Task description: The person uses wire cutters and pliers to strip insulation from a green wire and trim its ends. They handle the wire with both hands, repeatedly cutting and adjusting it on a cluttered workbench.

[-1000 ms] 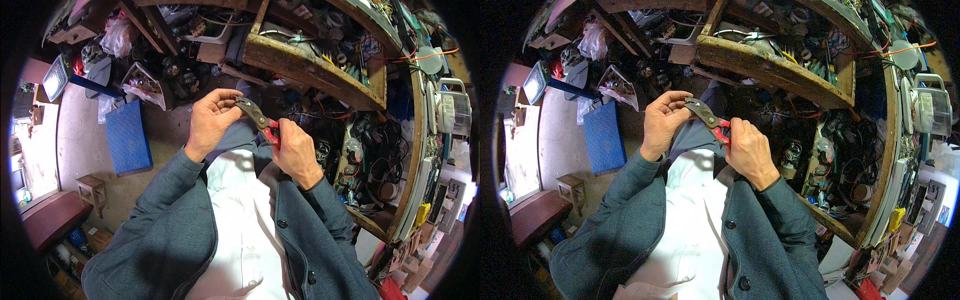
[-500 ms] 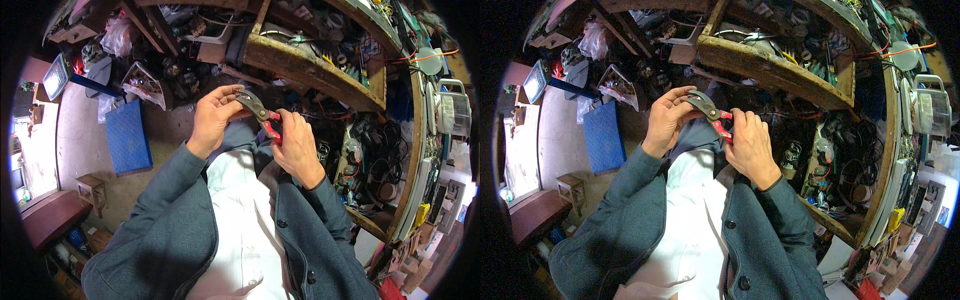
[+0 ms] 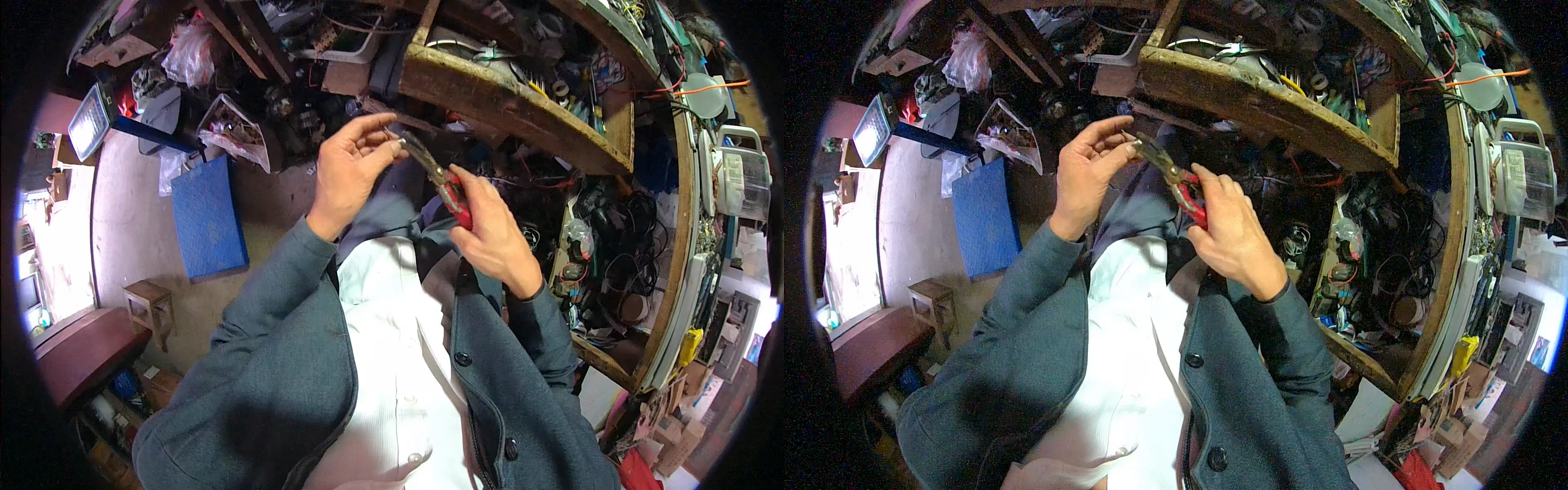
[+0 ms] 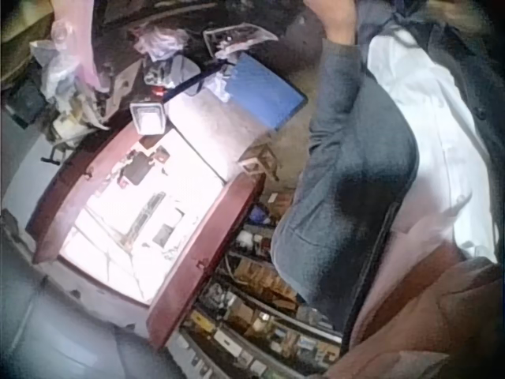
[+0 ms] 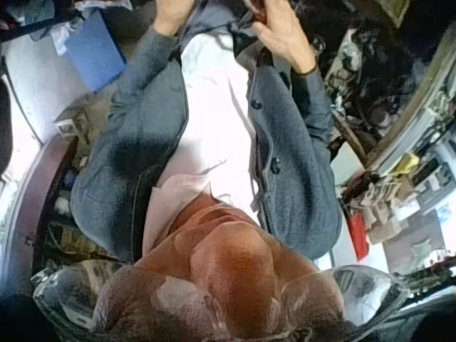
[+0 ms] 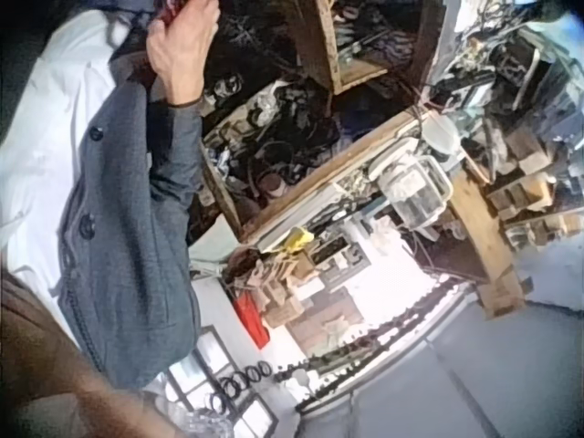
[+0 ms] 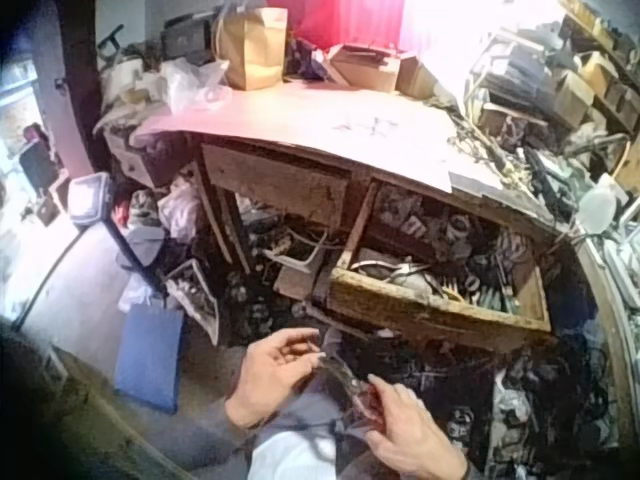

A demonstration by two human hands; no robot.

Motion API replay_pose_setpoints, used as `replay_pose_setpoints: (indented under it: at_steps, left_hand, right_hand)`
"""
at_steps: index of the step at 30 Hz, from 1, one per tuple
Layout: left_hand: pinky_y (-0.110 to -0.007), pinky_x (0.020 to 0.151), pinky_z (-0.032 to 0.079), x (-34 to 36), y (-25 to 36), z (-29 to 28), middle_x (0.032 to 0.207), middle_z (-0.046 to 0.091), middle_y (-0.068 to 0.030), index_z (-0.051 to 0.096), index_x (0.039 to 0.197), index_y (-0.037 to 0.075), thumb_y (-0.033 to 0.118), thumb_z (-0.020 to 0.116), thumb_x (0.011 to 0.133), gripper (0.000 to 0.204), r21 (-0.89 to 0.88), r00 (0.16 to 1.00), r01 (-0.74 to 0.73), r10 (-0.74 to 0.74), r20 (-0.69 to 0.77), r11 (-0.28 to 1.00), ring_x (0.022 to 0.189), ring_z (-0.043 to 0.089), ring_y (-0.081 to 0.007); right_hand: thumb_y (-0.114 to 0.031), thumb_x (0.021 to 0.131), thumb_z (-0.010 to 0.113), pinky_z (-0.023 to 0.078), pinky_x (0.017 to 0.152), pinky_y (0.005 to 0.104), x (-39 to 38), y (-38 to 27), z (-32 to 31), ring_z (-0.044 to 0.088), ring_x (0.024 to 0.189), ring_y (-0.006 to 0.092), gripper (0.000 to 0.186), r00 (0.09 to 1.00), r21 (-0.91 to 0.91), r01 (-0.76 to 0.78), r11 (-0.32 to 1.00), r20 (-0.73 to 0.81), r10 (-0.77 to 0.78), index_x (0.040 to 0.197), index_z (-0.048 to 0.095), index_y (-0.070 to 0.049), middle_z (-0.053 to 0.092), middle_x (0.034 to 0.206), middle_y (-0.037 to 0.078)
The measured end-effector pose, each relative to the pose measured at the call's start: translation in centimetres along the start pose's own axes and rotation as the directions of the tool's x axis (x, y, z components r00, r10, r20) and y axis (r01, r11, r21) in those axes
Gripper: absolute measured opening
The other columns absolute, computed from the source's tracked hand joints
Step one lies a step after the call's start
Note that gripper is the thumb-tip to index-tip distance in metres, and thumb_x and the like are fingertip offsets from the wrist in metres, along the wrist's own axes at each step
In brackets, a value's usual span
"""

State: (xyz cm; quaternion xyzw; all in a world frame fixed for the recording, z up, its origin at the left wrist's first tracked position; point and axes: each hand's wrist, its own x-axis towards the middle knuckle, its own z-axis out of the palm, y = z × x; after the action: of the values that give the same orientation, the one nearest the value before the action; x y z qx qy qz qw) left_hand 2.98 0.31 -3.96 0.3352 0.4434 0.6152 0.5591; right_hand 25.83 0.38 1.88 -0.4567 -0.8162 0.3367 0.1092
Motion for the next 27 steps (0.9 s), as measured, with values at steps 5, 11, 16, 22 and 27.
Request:
replay_pose_setpoints:
  at_steps: [5,11,16,22,27]
  left_hand:
    - [-0.030,0.083,0.059,0.7,0.8,-0.7,0.105,0.069,-0.0120,0.060,0.129,-0.003,-0.001,0.067,0.092,0.038,-0.049,0.999,0.025,-0.026,-0.023,0.998,0.091,0.072,-0.0206]
    - [-0.029,0.080,0.058,-0.1,0.6,-1.8,0.098,0.071,-0.0102,0.067,0.119,-0.003,0.007,0.065,0.094,0.027,0.083,0.994,0.109,-0.108,-0.017,0.991,0.085,0.071,-0.0172]
    - [-0.028,0.078,0.058,0.1,-1.4,-2.4,0.098,0.071,-0.0111,0.070,0.115,-0.004,0.009,0.063,0.096,0.024,0.169,0.988,0.155,-0.154,-0.018,0.973,0.083,0.070,-0.0163]
    - [-0.029,0.076,0.059,-0.2,-1.9,-2.7,0.099,0.071,-0.0118,0.068,0.117,-0.004,0.010,0.063,0.097,0.025,0.074,0.965,0.262,-0.262,-0.011,0.962,0.082,0.070,-0.0167]
    - [-0.030,0.074,0.059,-0.7,-1.5,-3.7,0.098,0.070,-0.0112,0.067,0.118,-0.004,0.011,0.064,0.098,0.025,-0.064,0.947,0.320,-0.321,-0.003,0.945,0.082,0.070,-0.0168]
  right_hand:
    - [-0.005,0.071,0.058,0.043,0.102,0.0457,0.0,0.5,-2.6,0.056,0.109,0.0418,0.070,0.988,0.030,0.040,0.999,-0.150,-0.035,0.140,0.045,0.002,0.056,0.115,0.025]
    - [-0.003,0.075,0.071,0.050,0.093,0.0406,1.5,0.7,-8.7,0.063,0.102,0.0316,0.057,0.851,-0.099,-0.048,0.994,-0.525,-0.011,0.128,0.052,-0.003,0.062,0.113,0.020]
    - [-0.028,0.077,0.081,0.052,0.086,0.0425,4.3,4.6,-14.5,0.066,0.100,0.0376,0.055,0.852,-0.417,-0.242,0.876,-0.523,-0.013,0.123,0.060,-0.008,0.068,0.109,0.020]
    - [-0.046,0.085,0.077,0.051,0.094,0.0385,6.6,8.0,-19.1,0.067,0.110,0.0290,0.062,0.980,-0.345,-0.201,0.917,-0.074,0.187,0.129,0.063,-0.006,0.070,0.118,0.019]
    - [-0.049,0.090,0.070,0.053,0.091,0.0425,7.7,4.7,-19.1,0.068,0.105,0.0352,0.056,0.972,-0.539,-0.235,0.809,-0.117,0.204,0.121,0.067,-0.003,0.070,0.118,0.017]
